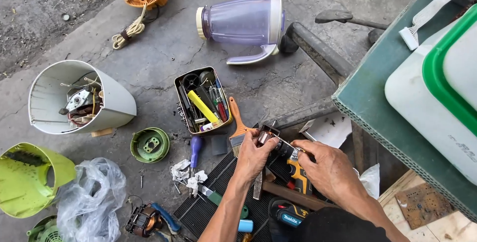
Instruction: Maintaining and repairing a small electric motor assembly by inspecting the armature and using tools for adjustments.
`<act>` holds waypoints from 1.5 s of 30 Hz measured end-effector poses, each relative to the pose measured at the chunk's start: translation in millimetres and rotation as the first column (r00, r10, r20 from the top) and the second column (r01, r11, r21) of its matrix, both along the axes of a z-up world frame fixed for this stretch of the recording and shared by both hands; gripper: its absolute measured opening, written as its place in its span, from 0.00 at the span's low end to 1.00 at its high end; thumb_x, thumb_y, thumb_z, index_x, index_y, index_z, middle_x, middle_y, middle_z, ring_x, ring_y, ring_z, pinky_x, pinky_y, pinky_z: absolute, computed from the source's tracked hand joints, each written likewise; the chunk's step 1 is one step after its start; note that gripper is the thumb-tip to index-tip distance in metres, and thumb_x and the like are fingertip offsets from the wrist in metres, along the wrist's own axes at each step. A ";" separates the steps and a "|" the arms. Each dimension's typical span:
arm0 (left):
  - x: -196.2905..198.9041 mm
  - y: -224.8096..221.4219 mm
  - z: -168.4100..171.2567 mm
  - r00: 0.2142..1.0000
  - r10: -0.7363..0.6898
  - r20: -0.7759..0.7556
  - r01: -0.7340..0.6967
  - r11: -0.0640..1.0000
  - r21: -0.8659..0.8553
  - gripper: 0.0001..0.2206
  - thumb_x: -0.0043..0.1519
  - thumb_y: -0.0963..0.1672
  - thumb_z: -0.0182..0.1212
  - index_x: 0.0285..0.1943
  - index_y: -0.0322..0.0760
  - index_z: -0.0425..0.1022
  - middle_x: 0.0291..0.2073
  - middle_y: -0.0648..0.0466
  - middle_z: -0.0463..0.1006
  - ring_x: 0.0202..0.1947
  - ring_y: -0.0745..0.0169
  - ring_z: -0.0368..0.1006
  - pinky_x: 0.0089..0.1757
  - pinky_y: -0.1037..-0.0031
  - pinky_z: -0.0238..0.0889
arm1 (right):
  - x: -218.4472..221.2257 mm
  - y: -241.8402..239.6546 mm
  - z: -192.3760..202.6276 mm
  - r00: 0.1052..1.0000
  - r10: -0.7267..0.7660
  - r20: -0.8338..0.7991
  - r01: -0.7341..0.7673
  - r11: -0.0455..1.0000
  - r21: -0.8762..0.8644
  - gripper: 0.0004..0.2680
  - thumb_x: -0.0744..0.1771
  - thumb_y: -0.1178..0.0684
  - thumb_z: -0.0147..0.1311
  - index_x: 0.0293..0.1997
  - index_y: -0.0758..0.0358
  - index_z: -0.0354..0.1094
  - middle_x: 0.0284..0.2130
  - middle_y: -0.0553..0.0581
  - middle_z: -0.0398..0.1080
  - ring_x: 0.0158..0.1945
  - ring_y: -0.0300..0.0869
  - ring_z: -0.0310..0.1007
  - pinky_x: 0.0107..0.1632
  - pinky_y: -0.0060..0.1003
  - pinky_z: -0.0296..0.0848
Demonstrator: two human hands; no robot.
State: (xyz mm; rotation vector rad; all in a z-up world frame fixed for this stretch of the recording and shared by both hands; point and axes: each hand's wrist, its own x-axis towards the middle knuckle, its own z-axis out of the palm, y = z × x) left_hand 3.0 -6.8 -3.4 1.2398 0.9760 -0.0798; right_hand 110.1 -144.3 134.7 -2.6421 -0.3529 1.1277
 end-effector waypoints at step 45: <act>5.0 -4.2 7.1 0.996 0.019 -0.091 -0.018 1.000 0.015 0.29 0.60 0.51 0.71 0.65 0.30 0.75 0.52 0.46 0.85 0.47 0.60 0.84 0.47 0.73 0.80 | -1.2 7.3 -18.1 0.928 0.270 0.259 -0.272 0.962 -0.029 0.13 0.69 0.49 0.56 0.61 0.42 0.79 0.44 0.50 0.83 0.35 0.46 0.86 0.43 0.44 0.85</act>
